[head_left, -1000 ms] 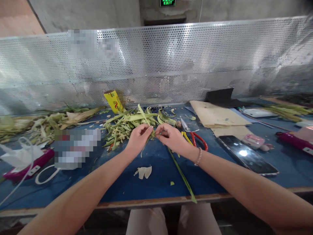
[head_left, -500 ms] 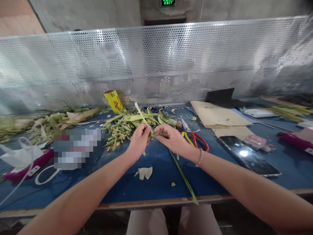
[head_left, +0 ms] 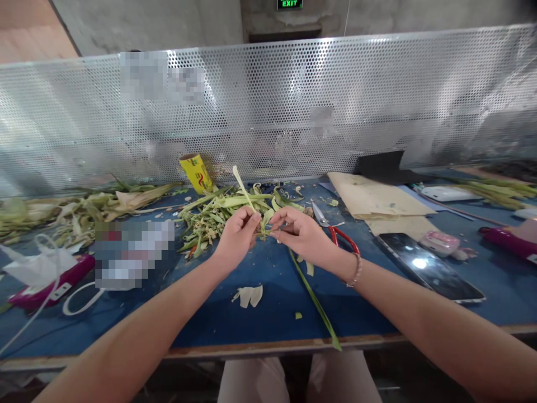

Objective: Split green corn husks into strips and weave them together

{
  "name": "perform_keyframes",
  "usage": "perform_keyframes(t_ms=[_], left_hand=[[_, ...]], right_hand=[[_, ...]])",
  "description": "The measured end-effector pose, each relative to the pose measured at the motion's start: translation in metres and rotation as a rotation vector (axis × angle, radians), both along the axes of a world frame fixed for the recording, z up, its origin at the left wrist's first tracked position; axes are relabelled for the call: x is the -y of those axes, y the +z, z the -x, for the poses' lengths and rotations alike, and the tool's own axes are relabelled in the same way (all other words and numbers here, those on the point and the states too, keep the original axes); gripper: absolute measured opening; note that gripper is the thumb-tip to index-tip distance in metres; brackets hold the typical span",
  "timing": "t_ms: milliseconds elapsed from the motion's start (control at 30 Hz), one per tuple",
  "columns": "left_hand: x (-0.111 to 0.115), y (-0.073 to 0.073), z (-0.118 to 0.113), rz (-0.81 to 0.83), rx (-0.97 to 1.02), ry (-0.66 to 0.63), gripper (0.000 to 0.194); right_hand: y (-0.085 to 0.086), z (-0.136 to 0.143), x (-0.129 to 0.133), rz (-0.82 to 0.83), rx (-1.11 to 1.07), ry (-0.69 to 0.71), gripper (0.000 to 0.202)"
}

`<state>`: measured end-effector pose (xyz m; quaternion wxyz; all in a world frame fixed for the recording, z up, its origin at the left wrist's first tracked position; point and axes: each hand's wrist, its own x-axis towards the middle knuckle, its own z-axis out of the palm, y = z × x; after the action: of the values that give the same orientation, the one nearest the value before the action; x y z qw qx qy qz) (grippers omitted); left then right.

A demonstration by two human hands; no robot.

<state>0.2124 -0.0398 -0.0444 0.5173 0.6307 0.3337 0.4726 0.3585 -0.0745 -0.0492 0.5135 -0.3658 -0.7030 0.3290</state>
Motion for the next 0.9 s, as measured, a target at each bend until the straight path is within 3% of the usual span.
perform_keyframes(t_ms=[300,433,533,900], left_hand=[[0.0022,0.0012,0.0026,-0.019,0.052,-0.089,0.027],[0.0024,0.0003,0.0016,-0.006,0.051,-0.102,0.026],[0.0026,0.0000,0.0002,-0.001,0.039,-0.095,0.027],[0.0005,-0.0028,0.0013,-0.124,-0.108,0.016,0.022]], right_hand=[[0.0000,-0.0068,-0.0011,-0.057,0.077,-0.032,0.018],[0.0002,-0.0049,-0.0005,0.017,0.034,0.029,0.024],[0.0008,-0.0020,0.0004,0.103,-0.030,0.085,0.023],[-0.0021,0.0005,-0.0035,0.234,-0.166,0.023,0.025]])
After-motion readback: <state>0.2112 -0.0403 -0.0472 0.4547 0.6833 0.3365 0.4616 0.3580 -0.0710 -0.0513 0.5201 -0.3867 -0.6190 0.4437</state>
